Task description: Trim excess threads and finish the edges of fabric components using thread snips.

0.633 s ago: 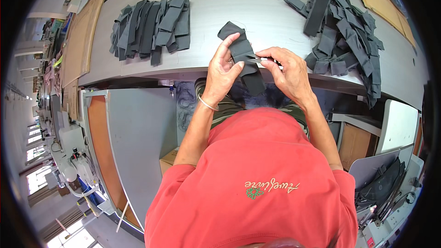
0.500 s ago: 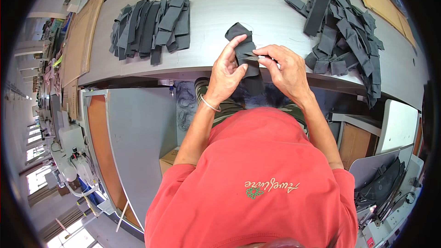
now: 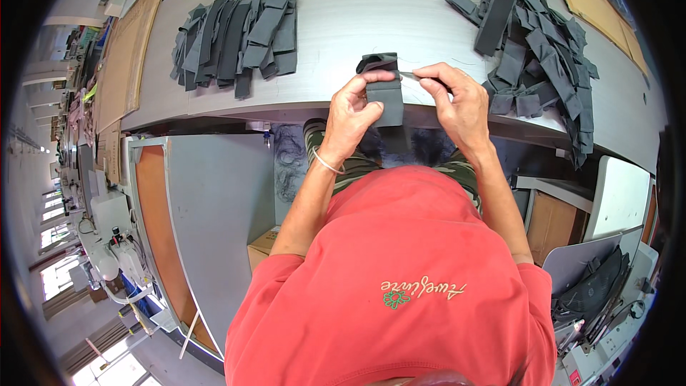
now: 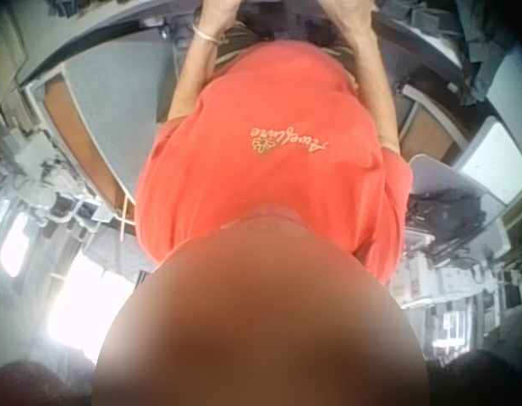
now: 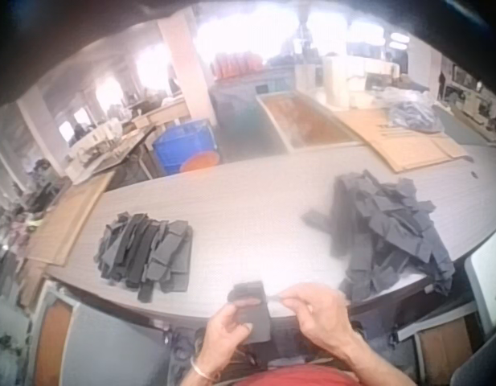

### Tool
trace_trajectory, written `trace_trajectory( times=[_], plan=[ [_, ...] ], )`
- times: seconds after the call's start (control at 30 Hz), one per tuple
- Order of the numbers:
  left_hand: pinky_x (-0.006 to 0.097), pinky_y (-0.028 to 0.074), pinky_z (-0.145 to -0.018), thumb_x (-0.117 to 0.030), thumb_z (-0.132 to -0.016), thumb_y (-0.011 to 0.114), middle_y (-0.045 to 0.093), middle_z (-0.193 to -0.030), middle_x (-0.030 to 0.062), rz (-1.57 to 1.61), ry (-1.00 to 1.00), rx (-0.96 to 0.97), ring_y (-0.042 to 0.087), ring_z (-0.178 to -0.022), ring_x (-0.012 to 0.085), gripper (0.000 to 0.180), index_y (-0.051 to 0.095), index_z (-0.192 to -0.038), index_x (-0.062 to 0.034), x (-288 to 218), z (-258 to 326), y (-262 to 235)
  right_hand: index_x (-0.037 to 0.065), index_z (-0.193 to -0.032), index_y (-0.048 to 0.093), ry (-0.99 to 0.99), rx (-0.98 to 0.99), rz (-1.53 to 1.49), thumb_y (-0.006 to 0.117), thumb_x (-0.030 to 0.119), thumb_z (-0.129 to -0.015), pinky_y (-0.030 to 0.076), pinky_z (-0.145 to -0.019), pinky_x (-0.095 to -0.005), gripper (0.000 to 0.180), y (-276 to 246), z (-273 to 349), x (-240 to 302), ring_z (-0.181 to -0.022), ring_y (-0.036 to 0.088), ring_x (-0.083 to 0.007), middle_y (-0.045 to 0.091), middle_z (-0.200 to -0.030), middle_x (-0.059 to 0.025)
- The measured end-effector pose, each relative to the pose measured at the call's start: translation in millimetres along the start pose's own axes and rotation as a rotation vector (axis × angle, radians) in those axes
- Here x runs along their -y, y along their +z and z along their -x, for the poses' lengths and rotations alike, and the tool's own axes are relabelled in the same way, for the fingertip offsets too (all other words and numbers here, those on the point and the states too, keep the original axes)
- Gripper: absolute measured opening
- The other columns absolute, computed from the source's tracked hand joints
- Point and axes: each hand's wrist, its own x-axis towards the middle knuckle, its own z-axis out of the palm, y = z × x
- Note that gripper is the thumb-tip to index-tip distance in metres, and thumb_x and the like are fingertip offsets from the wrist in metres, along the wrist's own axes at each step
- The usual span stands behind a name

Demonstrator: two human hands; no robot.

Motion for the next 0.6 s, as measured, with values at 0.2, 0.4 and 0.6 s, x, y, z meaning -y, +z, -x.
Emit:
trace_trajectory(
  times=[0.2, 0.4, 0.6],
  plan=[
    [0.020, 0.045, -0.074, -0.008, -0.088, 0.063, 0.062, -0.097, 0.0018, 0.144, -0.046, -0.150, 0.055, -0.083, 0.0049, 0.019, 0.060, -0.105, 0.0000, 7, -3, -2, 0.011, -0.095, 0.068, 0.132, 0.094, -0.094, 0.063, 0.015, -0.084, 0.046, -0.064, -0.0324, 0.013, -10, 5, 3, -0.073, 0.063, -0.0236, 0.067, -0.080, -0.0077],
    [0.027, 0.050, -0.088, 0.003, -0.083, 0.065, 0.061, -0.116, 0.0122, 0.100, 0.014, -0.096, 0.060, -0.103, 0.0136, 0.041, 0.050, -0.122, 0.0004, -1, -5, 6, 0.011, -0.094, 0.068, 0.087, 0.092, -0.037, 0.061, 0.015, -0.085, 0.047, -0.063, -0.0329, 0.012, -4, 9, 2, -0.071, 0.063, -0.0232, 0.067, -0.079, -0.0070],
    [0.029, 0.049, -0.091, 0.003, -0.082, 0.065, 0.061, -0.118, 0.0138, 0.059, 0.026, -0.058, 0.059, -0.106, 0.0155, 0.047, 0.048, -0.126, 0.0006, -1, -4, 4, 0.011, -0.093, 0.068, 0.118, 0.072, -0.015, 0.060, 0.017, -0.086, 0.047, -0.062, -0.0333, 0.013, -2, 10, 1, -0.070, 0.063, -0.0239, 0.067, -0.078, -0.0070]
  ],
)
